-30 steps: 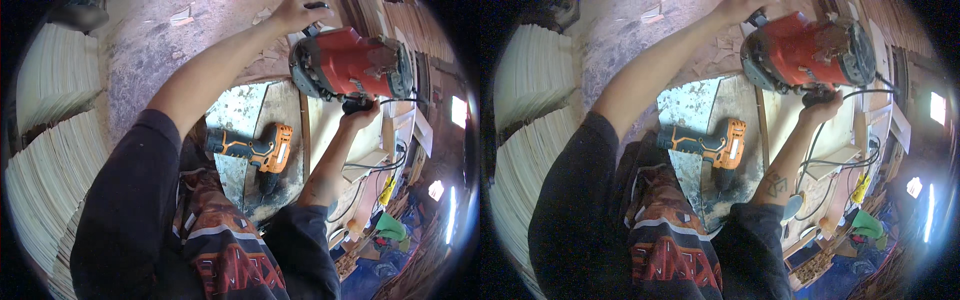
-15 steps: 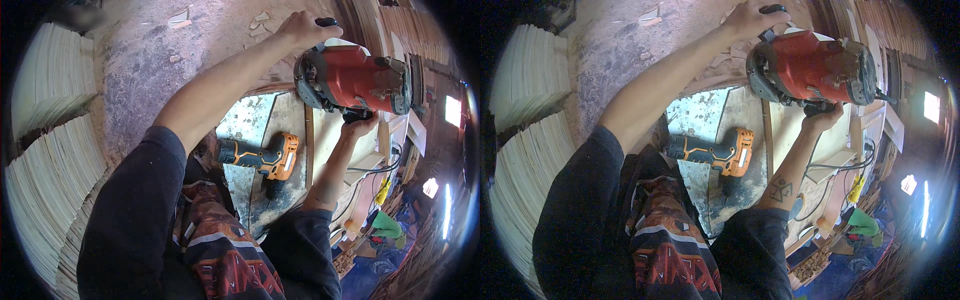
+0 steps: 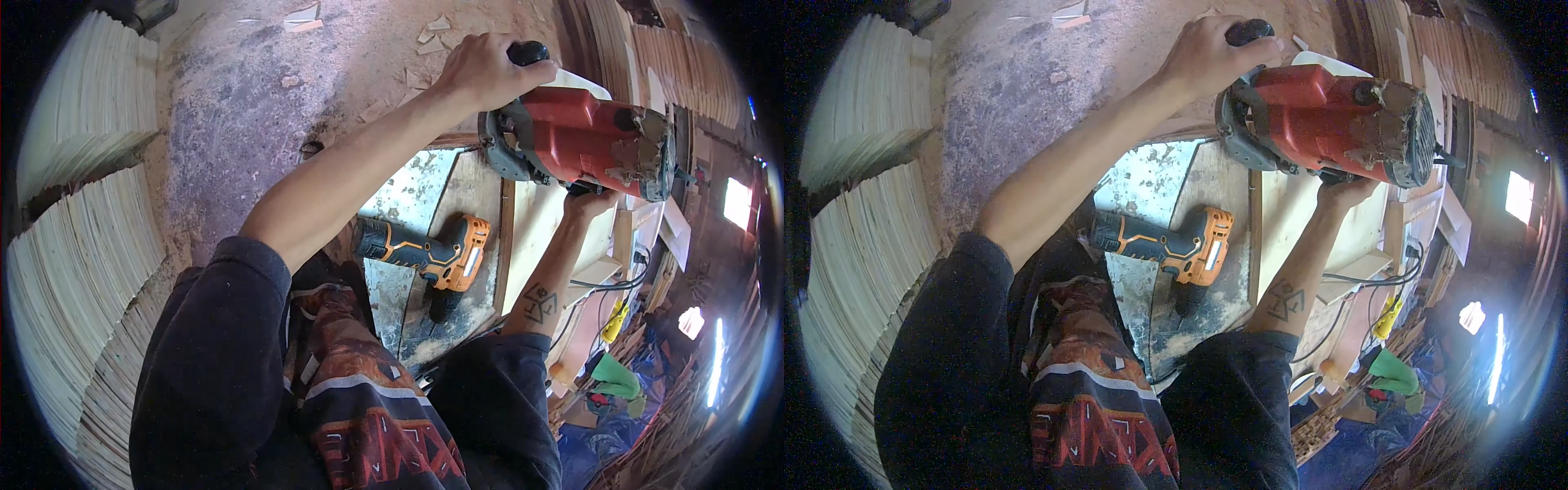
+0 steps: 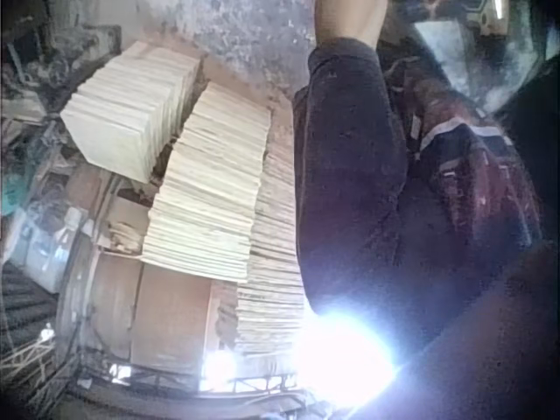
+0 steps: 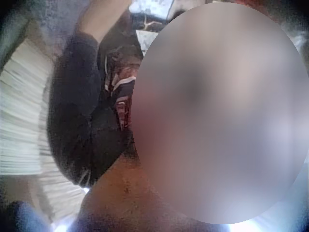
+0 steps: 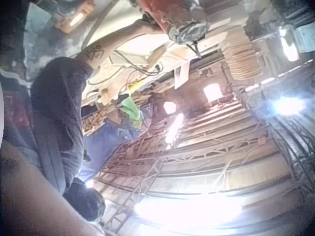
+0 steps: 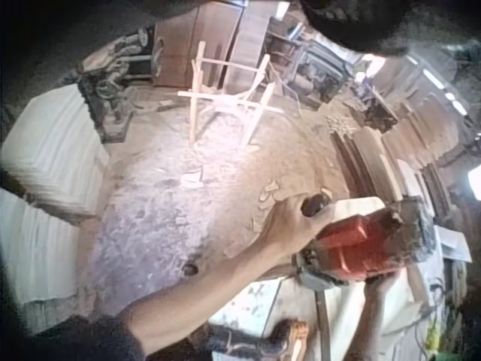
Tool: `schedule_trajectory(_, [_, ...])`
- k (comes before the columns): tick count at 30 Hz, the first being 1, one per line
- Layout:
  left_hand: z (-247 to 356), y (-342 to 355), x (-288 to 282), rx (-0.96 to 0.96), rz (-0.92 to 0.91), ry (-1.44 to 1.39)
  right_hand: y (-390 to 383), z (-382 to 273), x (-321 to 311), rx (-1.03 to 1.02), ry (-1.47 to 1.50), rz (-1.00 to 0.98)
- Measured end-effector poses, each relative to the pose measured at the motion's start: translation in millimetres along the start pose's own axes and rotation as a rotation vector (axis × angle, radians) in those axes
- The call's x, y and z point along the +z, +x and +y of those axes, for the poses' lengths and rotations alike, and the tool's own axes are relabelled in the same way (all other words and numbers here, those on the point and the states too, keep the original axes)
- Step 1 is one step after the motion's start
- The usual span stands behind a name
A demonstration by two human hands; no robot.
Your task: Routing the edges of a curved wooden panel and then marking and drilling holes into it.
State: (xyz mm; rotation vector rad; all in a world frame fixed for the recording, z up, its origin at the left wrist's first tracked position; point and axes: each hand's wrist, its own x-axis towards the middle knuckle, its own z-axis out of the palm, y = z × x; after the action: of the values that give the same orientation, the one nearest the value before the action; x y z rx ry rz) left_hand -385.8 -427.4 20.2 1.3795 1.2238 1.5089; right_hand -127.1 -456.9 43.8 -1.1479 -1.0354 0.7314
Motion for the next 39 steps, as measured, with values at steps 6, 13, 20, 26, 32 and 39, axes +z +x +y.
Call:
schedule_trajectory(6, [6,-13,-2,0.001,0.154,0.020,7,6,-3,0.062,0.142,-0.017])
schedule_trajectory(13, [-4,28,16,-0.004,-0.048,-0.046,-15,4,-14,0.103,0.067,0.227])
schedule_trajectory(20, [-5,85,29,0.139,-0.288,-0.127,-21,13,-28,-0.036,-0.033,0.384])
schedule_trajectory(26, [-10,87,32,0.155,-0.232,-0.202,-20,11,-17,-0.113,-0.084,0.397])
schedule_trajectory(32, [-12,103,21,0.035,-0.237,-0.112,-1,9,4,-0.098,-0.069,0.334])
schedule_trajectory(39, [-22,127,24,0.081,-0.249,-0.037,11,14,14,-0.081,0.003,0.310])
